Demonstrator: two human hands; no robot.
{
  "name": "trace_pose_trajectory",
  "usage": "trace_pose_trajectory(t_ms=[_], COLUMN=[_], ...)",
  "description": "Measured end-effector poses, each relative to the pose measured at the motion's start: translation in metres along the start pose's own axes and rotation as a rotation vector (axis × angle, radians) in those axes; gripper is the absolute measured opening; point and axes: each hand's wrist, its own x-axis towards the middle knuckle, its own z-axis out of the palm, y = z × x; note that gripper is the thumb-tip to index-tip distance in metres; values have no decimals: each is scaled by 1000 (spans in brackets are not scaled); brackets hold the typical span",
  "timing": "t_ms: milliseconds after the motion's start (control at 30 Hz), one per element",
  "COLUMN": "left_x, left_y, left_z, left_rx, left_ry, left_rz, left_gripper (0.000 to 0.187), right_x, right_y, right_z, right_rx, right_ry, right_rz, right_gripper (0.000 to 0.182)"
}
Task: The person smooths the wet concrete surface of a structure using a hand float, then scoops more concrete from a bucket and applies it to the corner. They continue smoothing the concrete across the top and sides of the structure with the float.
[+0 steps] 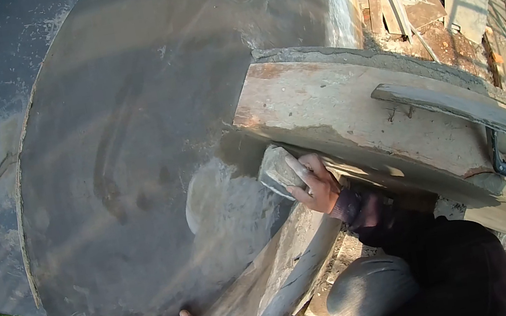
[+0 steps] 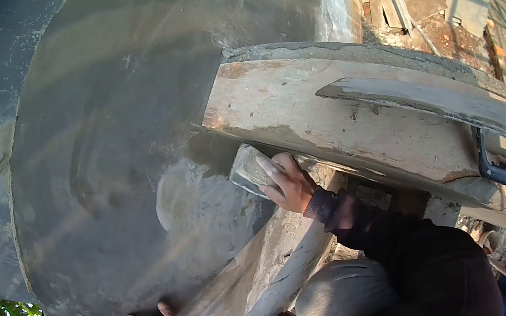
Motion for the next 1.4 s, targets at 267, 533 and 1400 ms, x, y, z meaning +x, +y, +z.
trace_pose_trajectory(t_ms=[267, 533, 1400], left_x=[3, 1, -1], left_y=[-10, -15, -15], left_z=[4, 5, -8], left_rx=[16, 85, -22], left_ry=[43, -28, -114], left_rz=[128, 53, 88], left_gripper=[89, 96, 96], right_x=[47, -56, -195], right_y=[-18, 92, 185], right_z=[15, 50, 86], right_rx=[-156, -267, -156], right_ry=[30, -95, -655], right_rz=[-86, 113, 663], right_gripper=[64, 62, 62])
